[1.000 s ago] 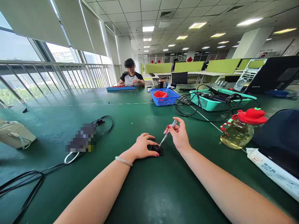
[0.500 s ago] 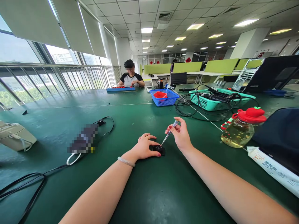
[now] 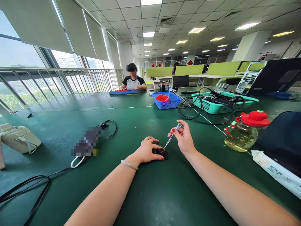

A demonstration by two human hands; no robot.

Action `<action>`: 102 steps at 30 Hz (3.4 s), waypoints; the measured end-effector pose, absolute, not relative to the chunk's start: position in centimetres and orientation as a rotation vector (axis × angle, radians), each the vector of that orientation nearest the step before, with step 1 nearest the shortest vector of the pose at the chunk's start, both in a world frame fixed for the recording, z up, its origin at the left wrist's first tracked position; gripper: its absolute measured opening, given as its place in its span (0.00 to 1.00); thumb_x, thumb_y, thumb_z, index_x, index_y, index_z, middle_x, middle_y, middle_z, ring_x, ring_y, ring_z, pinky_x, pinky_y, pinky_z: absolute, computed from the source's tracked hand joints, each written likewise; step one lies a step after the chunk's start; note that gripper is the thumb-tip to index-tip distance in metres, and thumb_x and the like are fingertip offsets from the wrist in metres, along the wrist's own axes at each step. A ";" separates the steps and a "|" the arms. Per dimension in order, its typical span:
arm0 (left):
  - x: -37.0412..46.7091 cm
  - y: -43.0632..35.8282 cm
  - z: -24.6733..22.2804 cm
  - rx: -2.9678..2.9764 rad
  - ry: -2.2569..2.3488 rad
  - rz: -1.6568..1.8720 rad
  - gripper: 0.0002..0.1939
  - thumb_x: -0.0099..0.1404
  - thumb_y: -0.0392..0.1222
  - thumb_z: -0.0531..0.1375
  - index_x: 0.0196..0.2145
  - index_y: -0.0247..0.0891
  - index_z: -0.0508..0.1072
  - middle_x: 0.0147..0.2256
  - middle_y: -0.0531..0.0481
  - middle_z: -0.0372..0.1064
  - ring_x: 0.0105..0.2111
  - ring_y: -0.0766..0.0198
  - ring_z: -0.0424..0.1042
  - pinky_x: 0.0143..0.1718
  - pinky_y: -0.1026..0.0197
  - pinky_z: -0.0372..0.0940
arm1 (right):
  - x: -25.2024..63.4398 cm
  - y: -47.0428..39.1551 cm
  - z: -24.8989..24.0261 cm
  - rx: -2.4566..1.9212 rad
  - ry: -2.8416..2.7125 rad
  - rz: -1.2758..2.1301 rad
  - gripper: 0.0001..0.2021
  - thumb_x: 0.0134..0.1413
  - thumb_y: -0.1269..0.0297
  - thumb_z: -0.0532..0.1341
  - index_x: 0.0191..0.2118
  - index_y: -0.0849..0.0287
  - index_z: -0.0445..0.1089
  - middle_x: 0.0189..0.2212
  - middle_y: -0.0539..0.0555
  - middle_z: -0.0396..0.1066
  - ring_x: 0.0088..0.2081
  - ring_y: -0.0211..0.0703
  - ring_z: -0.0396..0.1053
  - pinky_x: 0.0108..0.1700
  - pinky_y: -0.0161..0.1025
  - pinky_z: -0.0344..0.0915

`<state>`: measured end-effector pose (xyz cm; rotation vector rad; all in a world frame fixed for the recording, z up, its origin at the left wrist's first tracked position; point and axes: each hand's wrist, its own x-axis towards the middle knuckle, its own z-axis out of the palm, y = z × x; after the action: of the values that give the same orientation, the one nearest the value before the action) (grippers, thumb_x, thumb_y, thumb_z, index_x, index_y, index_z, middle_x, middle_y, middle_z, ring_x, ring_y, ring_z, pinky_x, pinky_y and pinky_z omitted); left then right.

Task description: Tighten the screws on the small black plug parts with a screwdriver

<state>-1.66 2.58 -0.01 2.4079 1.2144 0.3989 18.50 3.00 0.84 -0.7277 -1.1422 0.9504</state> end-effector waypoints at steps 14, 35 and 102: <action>-1.7 2.3 0.2 2.376 1.245 0.406 0.26 0.49 0.60 0.69 0.46 0.55 0.78 0.58 0.49 0.65 0.64 0.41 0.48 0.63 0.38 0.46 | 18.0 3.1 1.0 -0.687 -1.217 1.003 0.23 0.53 0.53 0.66 0.50 0.49 0.57 0.26 0.43 0.69 0.27 0.40 0.71 0.37 0.45 0.70; -1.7 2.3 0.3 2.367 1.242 0.395 0.26 0.49 0.60 0.69 0.47 0.55 0.78 0.59 0.48 0.63 0.64 0.41 0.48 0.64 0.38 0.45 | 18.9 3.7 0.4 -0.755 -1.312 1.033 0.26 0.59 0.49 0.58 0.58 0.52 0.52 0.26 0.46 0.73 0.30 0.44 0.73 0.42 0.50 0.68; -1.5 2.3 0.3 2.392 1.241 0.380 0.25 0.51 0.60 0.68 0.47 0.56 0.77 0.58 0.48 0.64 0.63 0.42 0.50 0.63 0.38 0.46 | 19.1 4.0 -0.5 -0.727 -1.193 1.108 0.26 0.58 0.46 0.57 0.56 0.51 0.51 0.25 0.46 0.72 0.28 0.44 0.71 0.34 0.44 0.69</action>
<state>-1.55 2.26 0.32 2.3919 1.2407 0.3797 19.06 4.00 -0.46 -0.7266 -1.1925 1.1082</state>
